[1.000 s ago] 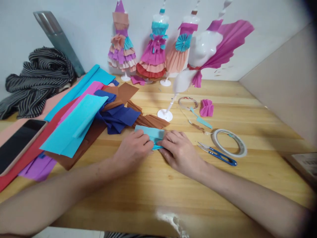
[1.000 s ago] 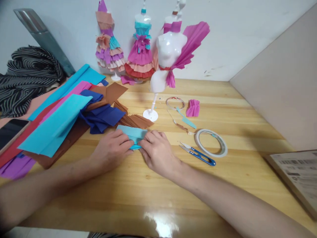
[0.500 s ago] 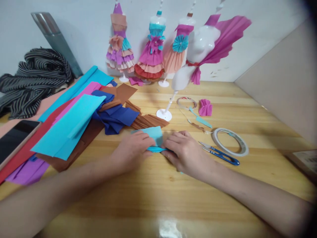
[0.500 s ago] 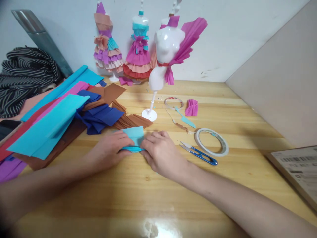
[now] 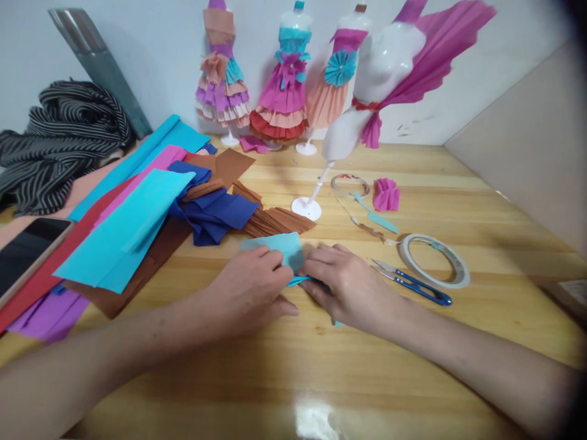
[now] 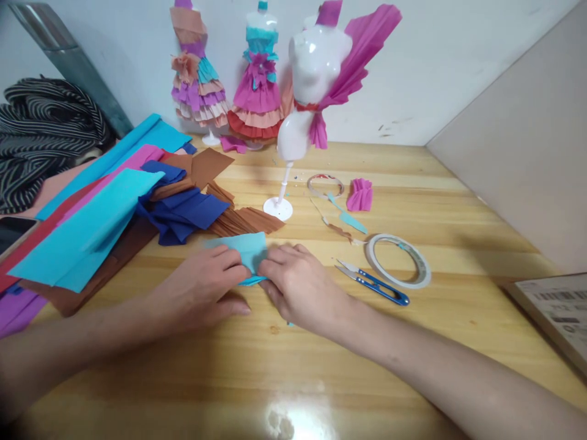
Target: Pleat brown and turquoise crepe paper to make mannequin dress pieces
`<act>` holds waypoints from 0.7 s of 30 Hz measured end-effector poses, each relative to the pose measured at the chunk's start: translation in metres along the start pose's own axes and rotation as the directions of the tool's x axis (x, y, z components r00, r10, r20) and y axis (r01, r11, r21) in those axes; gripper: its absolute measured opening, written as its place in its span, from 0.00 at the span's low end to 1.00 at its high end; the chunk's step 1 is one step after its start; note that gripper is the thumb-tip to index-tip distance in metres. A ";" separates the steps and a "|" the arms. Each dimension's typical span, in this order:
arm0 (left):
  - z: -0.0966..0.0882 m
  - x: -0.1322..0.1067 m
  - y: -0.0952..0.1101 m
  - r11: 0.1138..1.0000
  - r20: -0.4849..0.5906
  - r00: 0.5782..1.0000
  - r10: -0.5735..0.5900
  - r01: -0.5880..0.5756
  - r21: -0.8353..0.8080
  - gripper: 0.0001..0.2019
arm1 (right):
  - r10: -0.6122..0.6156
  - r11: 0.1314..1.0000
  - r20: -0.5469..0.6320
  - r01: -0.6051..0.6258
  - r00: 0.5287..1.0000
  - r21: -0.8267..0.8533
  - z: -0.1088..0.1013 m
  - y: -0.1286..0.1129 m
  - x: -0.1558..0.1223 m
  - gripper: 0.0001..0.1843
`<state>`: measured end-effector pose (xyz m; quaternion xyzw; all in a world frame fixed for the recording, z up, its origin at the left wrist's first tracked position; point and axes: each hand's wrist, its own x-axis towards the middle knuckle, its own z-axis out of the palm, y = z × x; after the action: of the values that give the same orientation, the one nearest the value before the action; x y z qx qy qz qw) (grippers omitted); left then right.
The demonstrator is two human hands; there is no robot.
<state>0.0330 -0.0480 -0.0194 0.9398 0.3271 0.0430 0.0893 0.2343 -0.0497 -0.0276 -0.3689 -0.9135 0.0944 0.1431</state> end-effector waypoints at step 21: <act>-0.001 -0.001 -0.010 0.969 -0.006 0.978 -0.210 0.207 -0.134 0.09 | 0.101 0.985 0.116 -0.115 0.988 0.126 -0.005 -0.002 0.004 0.06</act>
<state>0.0258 -0.0409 -0.0204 0.8917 0.4213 0.0643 0.1525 0.2317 -0.0483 -0.0219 -0.4020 -0.8903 0.1825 0.1115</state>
